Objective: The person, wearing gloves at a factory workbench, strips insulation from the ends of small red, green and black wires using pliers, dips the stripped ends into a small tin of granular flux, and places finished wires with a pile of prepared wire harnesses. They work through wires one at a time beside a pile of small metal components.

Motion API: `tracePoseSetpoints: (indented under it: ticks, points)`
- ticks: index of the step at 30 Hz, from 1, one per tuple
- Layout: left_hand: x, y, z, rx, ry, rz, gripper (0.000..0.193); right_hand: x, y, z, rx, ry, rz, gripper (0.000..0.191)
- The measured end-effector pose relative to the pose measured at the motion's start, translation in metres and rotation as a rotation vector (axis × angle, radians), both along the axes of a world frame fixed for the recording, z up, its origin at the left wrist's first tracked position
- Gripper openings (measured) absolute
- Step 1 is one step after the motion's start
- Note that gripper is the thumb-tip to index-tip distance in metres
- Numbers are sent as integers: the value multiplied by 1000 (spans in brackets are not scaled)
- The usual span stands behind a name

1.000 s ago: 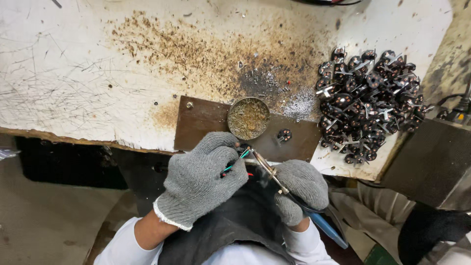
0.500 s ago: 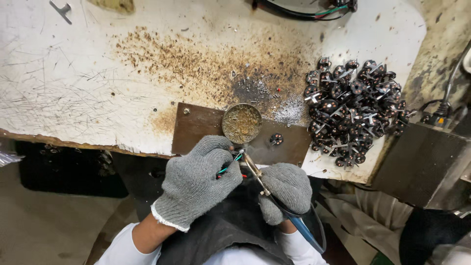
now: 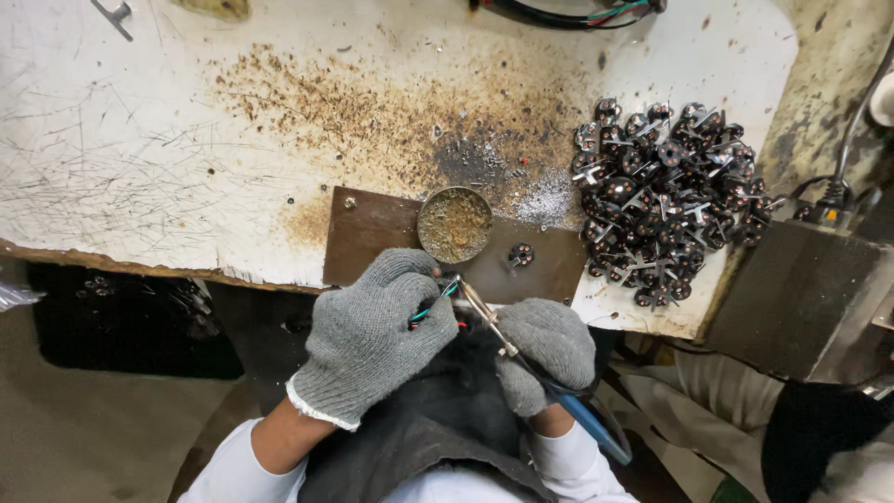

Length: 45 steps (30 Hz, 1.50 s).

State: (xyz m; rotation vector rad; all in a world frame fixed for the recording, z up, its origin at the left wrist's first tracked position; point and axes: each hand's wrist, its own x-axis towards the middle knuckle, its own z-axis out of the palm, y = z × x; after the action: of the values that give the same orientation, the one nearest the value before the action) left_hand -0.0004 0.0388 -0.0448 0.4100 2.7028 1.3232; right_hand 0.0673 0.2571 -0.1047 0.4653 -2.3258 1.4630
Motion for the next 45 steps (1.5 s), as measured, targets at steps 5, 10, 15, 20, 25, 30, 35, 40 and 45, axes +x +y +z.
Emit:
tracePoseSetpoints:
  ticks: [5,10,15,20,25,30,35,40,45]
  points:
    - [3,1,0,-7,-13,27,17,6,1,-8,-122,-191,-100,27]
    - [7,-1,-3,-7,26,17,21,9,10,14,472,-320,-580,31]
    - [6,-4,-2,-9,22,16,24,-5,5,44,-568,274,-456,23]
    - [5,-3,-1,31,19,8,18,-8,1,19,50,99,-510,23]
    - [6,-4,-3,8,46,30,18,11,6,-18,-626,-62,-452,23]
    - [6,-5,-2,12,43,25,17,-5,-20,-15,-464,-66,-490,33]
    - [5,-5,-1,33,72,16,18,22,-22,31,-635,-438,-301,54]
    - [11,-5,-4,39,66,41,16,25,19,-11,40,115,-618,26]
    - [12,-2,0,32,62,33,15,25,9,-23,-484,-206,-354,25]
